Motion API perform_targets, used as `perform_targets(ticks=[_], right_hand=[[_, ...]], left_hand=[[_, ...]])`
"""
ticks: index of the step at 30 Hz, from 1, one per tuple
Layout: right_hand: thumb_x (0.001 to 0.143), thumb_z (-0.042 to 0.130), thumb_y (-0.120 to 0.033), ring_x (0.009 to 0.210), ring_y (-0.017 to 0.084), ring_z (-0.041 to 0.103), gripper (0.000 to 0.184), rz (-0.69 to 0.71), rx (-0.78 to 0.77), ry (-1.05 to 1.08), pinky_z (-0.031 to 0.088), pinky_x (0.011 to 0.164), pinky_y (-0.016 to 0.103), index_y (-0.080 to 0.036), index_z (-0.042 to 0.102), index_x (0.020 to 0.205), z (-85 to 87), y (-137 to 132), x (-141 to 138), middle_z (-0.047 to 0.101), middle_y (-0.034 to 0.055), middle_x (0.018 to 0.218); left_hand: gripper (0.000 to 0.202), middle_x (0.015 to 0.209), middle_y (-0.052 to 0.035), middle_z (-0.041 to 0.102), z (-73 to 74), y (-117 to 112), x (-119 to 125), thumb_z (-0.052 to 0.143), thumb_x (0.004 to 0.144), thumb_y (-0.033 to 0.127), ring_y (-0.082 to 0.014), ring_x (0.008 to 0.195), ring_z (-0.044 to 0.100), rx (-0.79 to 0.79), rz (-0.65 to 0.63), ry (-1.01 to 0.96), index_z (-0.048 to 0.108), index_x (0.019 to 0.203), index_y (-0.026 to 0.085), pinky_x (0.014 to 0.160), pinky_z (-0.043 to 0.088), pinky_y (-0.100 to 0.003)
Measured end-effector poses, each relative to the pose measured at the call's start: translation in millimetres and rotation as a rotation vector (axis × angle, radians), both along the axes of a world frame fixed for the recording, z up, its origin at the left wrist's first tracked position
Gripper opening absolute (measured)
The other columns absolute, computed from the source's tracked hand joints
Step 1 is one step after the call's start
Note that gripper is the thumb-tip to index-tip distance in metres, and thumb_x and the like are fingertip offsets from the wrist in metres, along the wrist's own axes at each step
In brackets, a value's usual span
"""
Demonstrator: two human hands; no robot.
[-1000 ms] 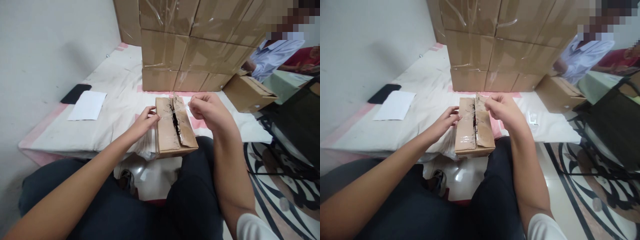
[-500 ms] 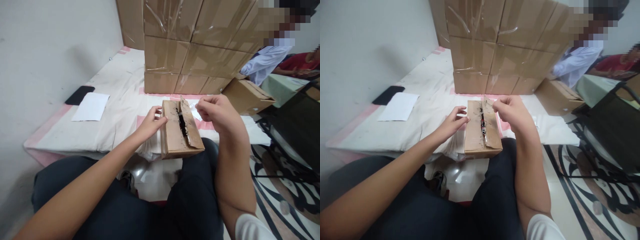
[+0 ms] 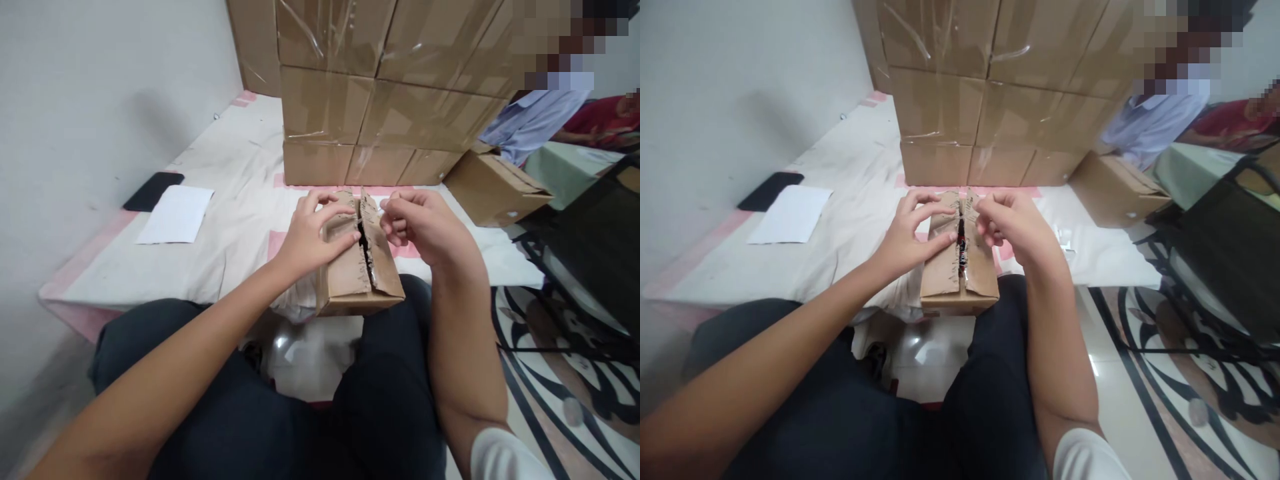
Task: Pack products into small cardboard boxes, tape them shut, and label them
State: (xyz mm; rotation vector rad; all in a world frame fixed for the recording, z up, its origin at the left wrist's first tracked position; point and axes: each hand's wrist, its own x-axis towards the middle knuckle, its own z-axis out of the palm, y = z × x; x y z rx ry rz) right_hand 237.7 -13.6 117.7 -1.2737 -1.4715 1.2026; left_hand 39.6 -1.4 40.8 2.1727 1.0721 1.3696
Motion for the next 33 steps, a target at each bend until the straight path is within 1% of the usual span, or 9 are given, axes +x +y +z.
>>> perform_targets(ticks=[3,7,12,15,23,26,29,31,33], right_hand=[[0.072,0.074,-0.029,0.043,0.010,0.051,0.024,-0.002,-0.013,0.015,0.031,0.039,0.023,-0.020,0.054,0.064,0.3,-1,-2,0.068,0.0048,0.065],[0.073,0.074,-0.029,0.043,0.010,0.051,0.025,0.019,-0.009,0.073,0.029,0.038,0.024,-0.020,0.052,0.062,-0.4,-1,-5,0.069,0.0061,0.067],[0.076,0.076,-0.036,0.041,0.010,0.048,0.031,0.012,-0.017,0.091,0.030,0.038,0.026,-0.021,0.052,0.066,-1.1,1,-5,0.068,0.0054,0.066],[0.079,0.075,-0.040,0.038,0.009,0.045,0.029,0.023,-0.014,0.091,0.028,0.037,0.027,-0.020,0.056,0.068,0.6,-1,-5,0.068,0.0056,0.064],[0.080,0.072,-0.037,0.036,0.010,0.046,0.026,0.064,-0.033,0.121,0.022,0.034,0.026,-0.018,0.060,0.068,4.2,-4,-8,0.070,0.0061,0.063],[0.080,0.074,-0.040,0.038,0.010,0.046,0.028,0.046,-0.021,0.092,0.024,0.035,0.026,-0.019,0.061,0.068,3.9,-3,-4,0.070,0.0063,0.064],[0.082,0.073,-0.041,0.043,0.011,0.051,0.030,0.002,0.035,0.026,0.028,0.037,0.025,-0.018,0.062,0.065,3.2,-3,1,0.070,0.0075,0.065],[0.083,0.073,-0.038,0.047,0.012,0.054,0.029,-0.050,0.085,-0.027,0.032,0.039,0.024,-0.018,0.063,0.065,2.7,-3,3,0.069,0.0076,0.064],[0.084,0.073,-0.033,0.050,0.013,0.056,0.023,-0.095,0.112,-0.069,0.037,0.042,0.024,-0.017,0.066,0.069,2.0,-3,5,0.068,0.0072,0.062]], left_hand=[[0.029,0.127,-0.0078,0.059,8.6,0,5,0.072,0.086,0.038,-0.0264,0.121,0.054,0.130,0.069,0.147,0.071,0.112,0.026,0.107,0.042,-0.043],[0.021,0.120,-0.0072,0.066,14.6,-6,5,0.060,0.095,0.039,-0.0279,0.115,0.057,0.242,0.196,0.310,0.069,0.110,0.027,0.100,0.040,-0.044],[0.023,0.114,-0.0075,0.069,12.4,-9,4,0.051,0.100,0.037,-0.0285,0.108,0.059,0.338,0.283,0.362,0.070,0.102,0.026,0.097,0.038,-0.046],[0.025,0.112,-0.0076,0.069,12.7,-10,4,0.047,0.100,0.036,-0.0287,0.109,0.059,0.340,0.290,0.361,0.071,0.099,0.026,0.097,0.038,-0.047],[0.026,0.114,-0.0071,0.069,23.5,-10,11,0.048,0.101,0.040,-0.0304,0.110,0.058,0.327,0.268,0.352,0.070,0.102,0.026,0.103,0.034,-0.050],[0.028,0.111,-0.0070,0.070,23.3,-9,13,0.046,0.101,0.040,-0.0296,0.107,0.059,0.349,0.277,0.363,0.071,0.102,0.026,0.101,0.035,-0.049],[0.030,0.109,-0.0071,0.070,22.2,-8,15,0.045,0.102,0.041,-0.0286,0.103,0.059,0.356,0.284,0.361,0.071,0.102,0.026,0.097,0.037,-0.048],[0.032,0.109,-0.0073,0.070,22.5,-8,16,0.044,0.102,0.042,-0.0283,0.103,0.059,0.338,0.278,0.349,0.072,0.102,0.026,0.096,0.037,-0.047],[0.033,0.109,-0.0075,0.070,23.2,-8,17,0.044,0.103,0.043,-0.0284,0.104,0.059,0.310,0.260,0.332,0.072,0.103,0.026,0.098,0.036,-0.048]])
